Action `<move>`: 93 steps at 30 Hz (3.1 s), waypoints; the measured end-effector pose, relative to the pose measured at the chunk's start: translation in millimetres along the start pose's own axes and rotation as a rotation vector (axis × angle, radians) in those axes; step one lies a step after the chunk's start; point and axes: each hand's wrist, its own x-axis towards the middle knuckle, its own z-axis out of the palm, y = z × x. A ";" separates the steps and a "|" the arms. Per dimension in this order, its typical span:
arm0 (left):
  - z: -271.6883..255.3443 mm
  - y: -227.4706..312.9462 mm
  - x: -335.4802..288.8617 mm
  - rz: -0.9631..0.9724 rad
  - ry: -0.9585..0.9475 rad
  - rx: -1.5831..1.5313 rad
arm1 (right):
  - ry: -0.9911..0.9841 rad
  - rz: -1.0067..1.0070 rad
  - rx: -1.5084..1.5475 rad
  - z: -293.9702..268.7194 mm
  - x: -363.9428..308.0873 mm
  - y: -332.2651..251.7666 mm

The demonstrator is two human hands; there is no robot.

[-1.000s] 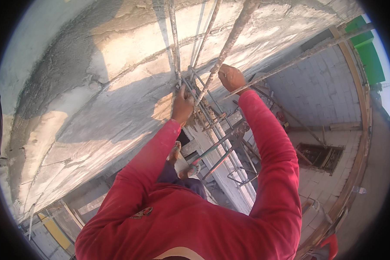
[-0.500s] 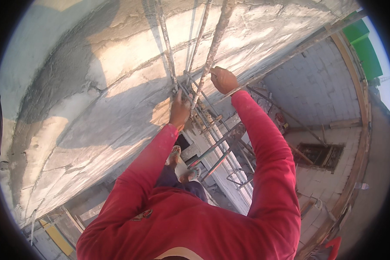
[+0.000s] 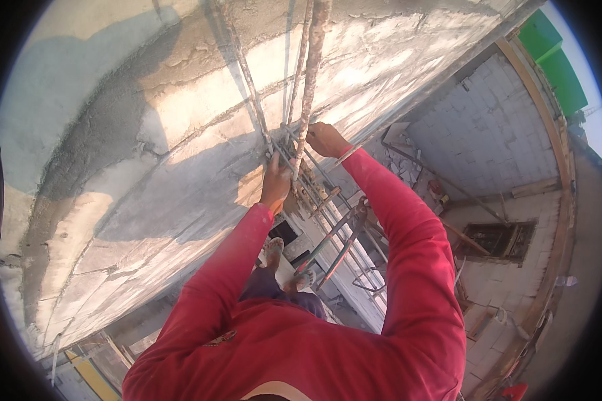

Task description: The person assembles and adjusts metal scaffolding components on a construction site. They use pliers to tighten wire ties on the scaffolding frame and handle wooden planks to position them on the structure.

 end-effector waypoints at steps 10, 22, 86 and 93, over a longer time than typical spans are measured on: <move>2.7 -21.6 7.3 0.095 0.063 0.205 | 0.205 -0.063 -0.249 -14.7 0.7 -5.8; -0.6 -17.8 0.2 0.053 -0.003 -0.055 | 0.159 0.125 -0.131 -24.3 -5.1 -18.2; 16.7 2.4 -28.2 0.172 0.246 0.123 | 0.309 -0.396 0.011 -30.9 -7.0 -42.0; 8.7 8.0 -32.6 0.146 0.053 0.410 | 0.187 -0.389 0.071 -30.8 -10.0 -36.7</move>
